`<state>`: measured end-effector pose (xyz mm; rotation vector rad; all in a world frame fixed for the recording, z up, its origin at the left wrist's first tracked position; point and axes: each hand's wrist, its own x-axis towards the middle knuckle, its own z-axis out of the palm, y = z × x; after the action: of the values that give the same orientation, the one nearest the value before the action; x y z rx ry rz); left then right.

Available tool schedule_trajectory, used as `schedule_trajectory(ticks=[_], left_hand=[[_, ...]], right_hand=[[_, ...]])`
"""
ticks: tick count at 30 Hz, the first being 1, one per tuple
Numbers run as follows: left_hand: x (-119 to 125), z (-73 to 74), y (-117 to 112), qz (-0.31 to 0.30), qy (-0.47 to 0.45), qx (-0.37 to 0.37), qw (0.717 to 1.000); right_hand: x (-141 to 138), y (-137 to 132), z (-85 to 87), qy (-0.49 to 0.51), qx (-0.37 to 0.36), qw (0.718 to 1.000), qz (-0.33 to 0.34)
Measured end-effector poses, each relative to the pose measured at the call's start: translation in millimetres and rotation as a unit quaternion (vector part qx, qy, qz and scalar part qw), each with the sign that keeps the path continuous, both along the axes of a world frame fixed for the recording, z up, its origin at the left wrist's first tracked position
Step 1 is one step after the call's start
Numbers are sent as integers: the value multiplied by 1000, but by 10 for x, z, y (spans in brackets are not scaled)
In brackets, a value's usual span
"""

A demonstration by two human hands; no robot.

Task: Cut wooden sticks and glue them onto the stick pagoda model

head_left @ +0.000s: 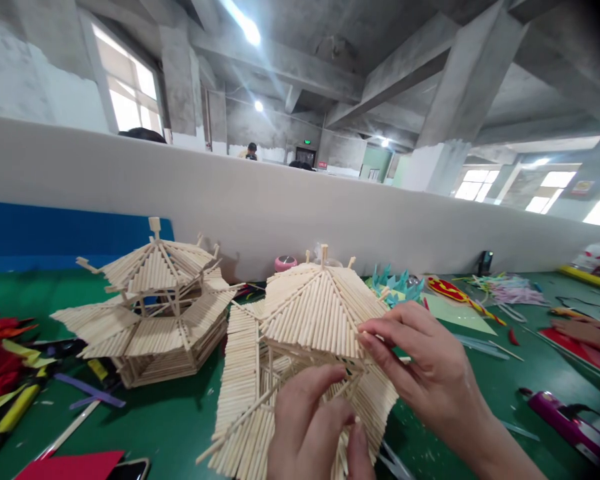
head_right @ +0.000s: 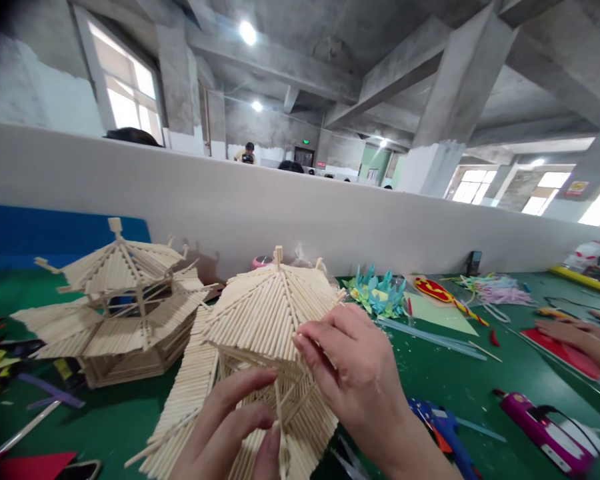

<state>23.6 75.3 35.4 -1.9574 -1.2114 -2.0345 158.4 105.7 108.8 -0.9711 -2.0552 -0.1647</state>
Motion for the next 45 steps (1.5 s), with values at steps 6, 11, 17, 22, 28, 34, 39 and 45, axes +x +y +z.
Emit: schedule_trajectory(ticks=[6,11,17,22,28,34,39,45], left_hand=[[-23,8,21,-14,20,-7,1000],[-32,33,-3,-15,20,4,1000],[-51,59,-4,-3,28,34,999],[-50,66,24,13,44,67,997],[-49,62,35,-3,64,51,997],[-10,54,20,14,59,63,996],[43,33,35,18,49,66,996],[78,4,67,24,52,75,996]], right_hand=[[-4,20,10,-14,-8,1000,-10],[-24,21,21,-3,-9,1000,-8],[87,-37,21,62,-66,996,14],[153,-20,-31,108,-77,991,18],[42,16,-70,98,-74,992,21],[-18,40,-61,114,-67,991,9],[-22,62,-101,146,-88,985,10],[-41,81,-154,171,-107,979,12]])
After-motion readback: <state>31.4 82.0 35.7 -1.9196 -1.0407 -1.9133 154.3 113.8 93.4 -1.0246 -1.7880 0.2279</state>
